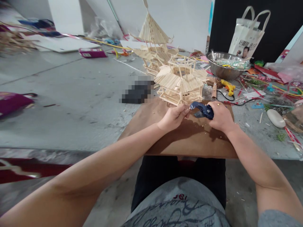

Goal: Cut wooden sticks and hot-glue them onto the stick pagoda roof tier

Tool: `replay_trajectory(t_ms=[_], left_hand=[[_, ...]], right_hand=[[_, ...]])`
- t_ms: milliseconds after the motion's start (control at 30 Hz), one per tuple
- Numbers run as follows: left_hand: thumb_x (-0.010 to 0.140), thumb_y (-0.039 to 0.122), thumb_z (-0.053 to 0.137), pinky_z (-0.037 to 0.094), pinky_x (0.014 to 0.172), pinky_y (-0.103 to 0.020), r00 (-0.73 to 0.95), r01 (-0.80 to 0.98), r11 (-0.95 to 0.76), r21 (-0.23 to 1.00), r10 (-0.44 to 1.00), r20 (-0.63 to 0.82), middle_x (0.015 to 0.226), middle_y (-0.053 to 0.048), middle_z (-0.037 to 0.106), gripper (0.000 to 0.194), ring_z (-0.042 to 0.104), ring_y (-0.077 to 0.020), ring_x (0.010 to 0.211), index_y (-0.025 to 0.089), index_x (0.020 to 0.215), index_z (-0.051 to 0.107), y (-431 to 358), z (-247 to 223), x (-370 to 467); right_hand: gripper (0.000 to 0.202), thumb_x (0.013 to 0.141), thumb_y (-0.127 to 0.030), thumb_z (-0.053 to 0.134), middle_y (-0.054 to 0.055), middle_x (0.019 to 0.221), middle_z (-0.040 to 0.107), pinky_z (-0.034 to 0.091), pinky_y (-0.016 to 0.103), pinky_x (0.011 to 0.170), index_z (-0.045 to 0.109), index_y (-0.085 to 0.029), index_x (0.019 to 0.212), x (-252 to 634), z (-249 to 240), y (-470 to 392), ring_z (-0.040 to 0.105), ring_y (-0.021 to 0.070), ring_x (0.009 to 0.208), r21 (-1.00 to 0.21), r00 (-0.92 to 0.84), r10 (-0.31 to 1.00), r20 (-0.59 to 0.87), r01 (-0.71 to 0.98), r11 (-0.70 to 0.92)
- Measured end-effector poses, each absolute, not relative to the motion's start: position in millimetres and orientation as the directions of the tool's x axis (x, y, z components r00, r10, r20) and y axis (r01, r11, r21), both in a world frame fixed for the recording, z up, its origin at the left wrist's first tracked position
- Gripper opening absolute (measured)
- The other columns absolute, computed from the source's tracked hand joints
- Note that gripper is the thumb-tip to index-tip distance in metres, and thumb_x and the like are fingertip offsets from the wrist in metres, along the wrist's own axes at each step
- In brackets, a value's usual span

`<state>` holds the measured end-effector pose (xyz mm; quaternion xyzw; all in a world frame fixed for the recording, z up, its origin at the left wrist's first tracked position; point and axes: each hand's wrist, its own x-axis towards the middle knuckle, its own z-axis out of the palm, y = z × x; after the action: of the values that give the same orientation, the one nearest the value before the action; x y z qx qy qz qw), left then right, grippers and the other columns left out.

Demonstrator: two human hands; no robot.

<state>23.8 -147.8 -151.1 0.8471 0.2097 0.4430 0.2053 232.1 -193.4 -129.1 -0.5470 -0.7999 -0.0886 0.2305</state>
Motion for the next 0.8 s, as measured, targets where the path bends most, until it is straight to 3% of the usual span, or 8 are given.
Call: replay_trajectory(t_ms=[167, 333, 467, 800], left_hand=[[0.092, 0.025, 0.032, 0.041, 0.055, -0.018, 0.537, 0.190, -0.840, 0.509, 0.523, 0.663, 0.059, 0.002, 0.049, 0.026, 0.046, -0.0071, 0.053, 0.017, 0.069, 0.044, -146, -154, 25], [0.091, 0.025, 0.035, 0.042, 0.054, -0.018, 0.557, 0.162, -0.854, 0.495, 0.493, 0.668, 0.060, 0.001, 0.051, 0.023, 0.048, -0.0080, 0.054, 0.017, 0.072, 0.046, -150, -155, 27], [0.089, 0.023, 0.036, 0.043, 0.056, -0.018, 0.573, 0.182, -0.853, 0.488, 0.496, 0.653, 0.063, 0.000, 0.054, 0.018, 0.051, -0.0087, 0.056, 0.016, 0.082, 0.051, -152, -154, 28], [0.089, 0.024, 0.036, 0.043, 0.058, -0.019, 0.584, 0.192, -0.842, 0.504, 0.511, 0.631, 0.060, 0.000, 0.053, 0.023, 0.055, -0.0111, 0.059, 0.017, 0.070, 0.048, -154, -150, 29]], right_hand=[[0.028, 0.068, -0.029, 0.052, 0.014, 0.093, 0.062, 0.045, 0.037, 0.075, 0.052, -0.017, 0.094, 234, -131, -192, 0.058, 0.0271, 0.089, -0.107, -0.267, 0.824, 0.500, 0.925, 0.365], [0.035, 0.062, -0.020, 0.053, 0.012, 0.094, 0.063, 0.045, 0.035, 0.073, 0.052, -0.018, 0.097, 233, -134, -193, 0.058, 0.0260, 0.089, -0.072, -0.299, 0.833, 0.466, 0.925, 0.372], [0.030, 0.065, -0.028, 0.054, 0.011, 0.094, 0.064, 0.044, 0.033, 0.072, 0.054, -0.018, 0.093, 227, -134, -195, 0.060, 0.0255, 0.087, -0.052, -0.308, 0.842, 0.443, 0.929, 0.367], [0.025, 0.067, -0.033, 0.052, 0.009, 0.085, 0.066, 0.038, 0.030, 0.060, 0.054, -0.019, 0.087, 219, -130, -200, 0.062, 0.0248, 0.078, -0.024, -0.226, 0.908, 0.353, 0.968, 0.250]])
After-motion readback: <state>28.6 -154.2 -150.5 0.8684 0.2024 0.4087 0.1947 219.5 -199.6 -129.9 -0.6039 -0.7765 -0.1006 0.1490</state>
